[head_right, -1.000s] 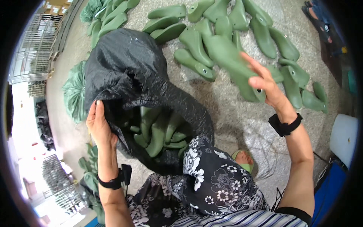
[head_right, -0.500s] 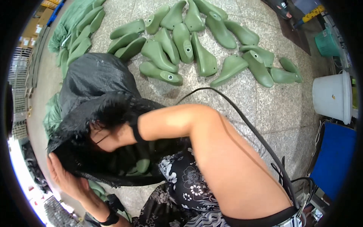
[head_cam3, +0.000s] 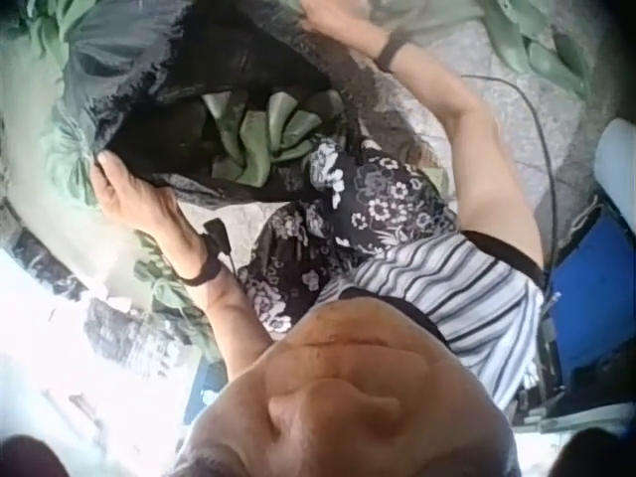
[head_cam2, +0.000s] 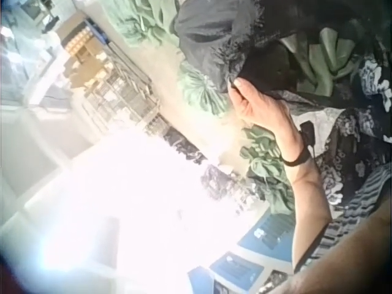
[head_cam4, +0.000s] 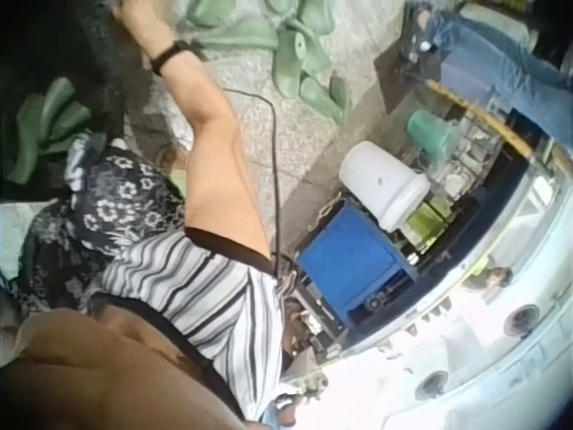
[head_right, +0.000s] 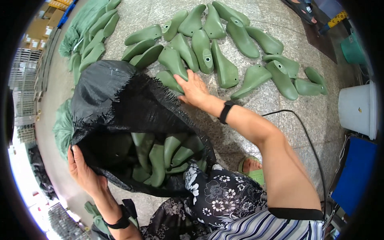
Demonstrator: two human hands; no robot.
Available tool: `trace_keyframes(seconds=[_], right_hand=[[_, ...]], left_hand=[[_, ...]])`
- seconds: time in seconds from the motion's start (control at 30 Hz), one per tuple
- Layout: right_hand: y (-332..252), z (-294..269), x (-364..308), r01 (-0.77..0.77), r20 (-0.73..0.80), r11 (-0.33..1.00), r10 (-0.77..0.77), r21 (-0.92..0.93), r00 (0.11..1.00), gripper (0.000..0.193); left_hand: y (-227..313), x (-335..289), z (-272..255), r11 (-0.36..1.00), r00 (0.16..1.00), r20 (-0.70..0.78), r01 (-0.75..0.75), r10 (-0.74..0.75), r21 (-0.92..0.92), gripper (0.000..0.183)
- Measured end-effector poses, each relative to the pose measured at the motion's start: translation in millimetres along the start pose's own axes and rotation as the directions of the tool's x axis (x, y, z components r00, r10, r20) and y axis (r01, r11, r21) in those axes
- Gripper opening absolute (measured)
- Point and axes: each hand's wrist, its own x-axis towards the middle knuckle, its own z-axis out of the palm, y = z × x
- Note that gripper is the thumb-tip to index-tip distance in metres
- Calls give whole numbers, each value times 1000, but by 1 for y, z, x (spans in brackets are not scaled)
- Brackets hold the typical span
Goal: Sorting green plastic shoe lasts into a large black bag on a factory floor.
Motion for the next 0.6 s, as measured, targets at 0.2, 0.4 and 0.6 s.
trace_keyframes(seconds=[0.2,0.4,0.6], right_hand=[[-13,16,41,-74,121,991,60,115,991,52],[19,-33,-33,-168,200,860,79,482,977,40],[12,-165,-114,-483,378,456,306,747,874,38]], left_hand=[[-1,0,-9,1000,1000,-25,-13,13,-1,23],[-8,6,2,998,999,-49,-15,12,-63,20],[-6,11,-22,995,1000,-22,-23,21,-98,21]])
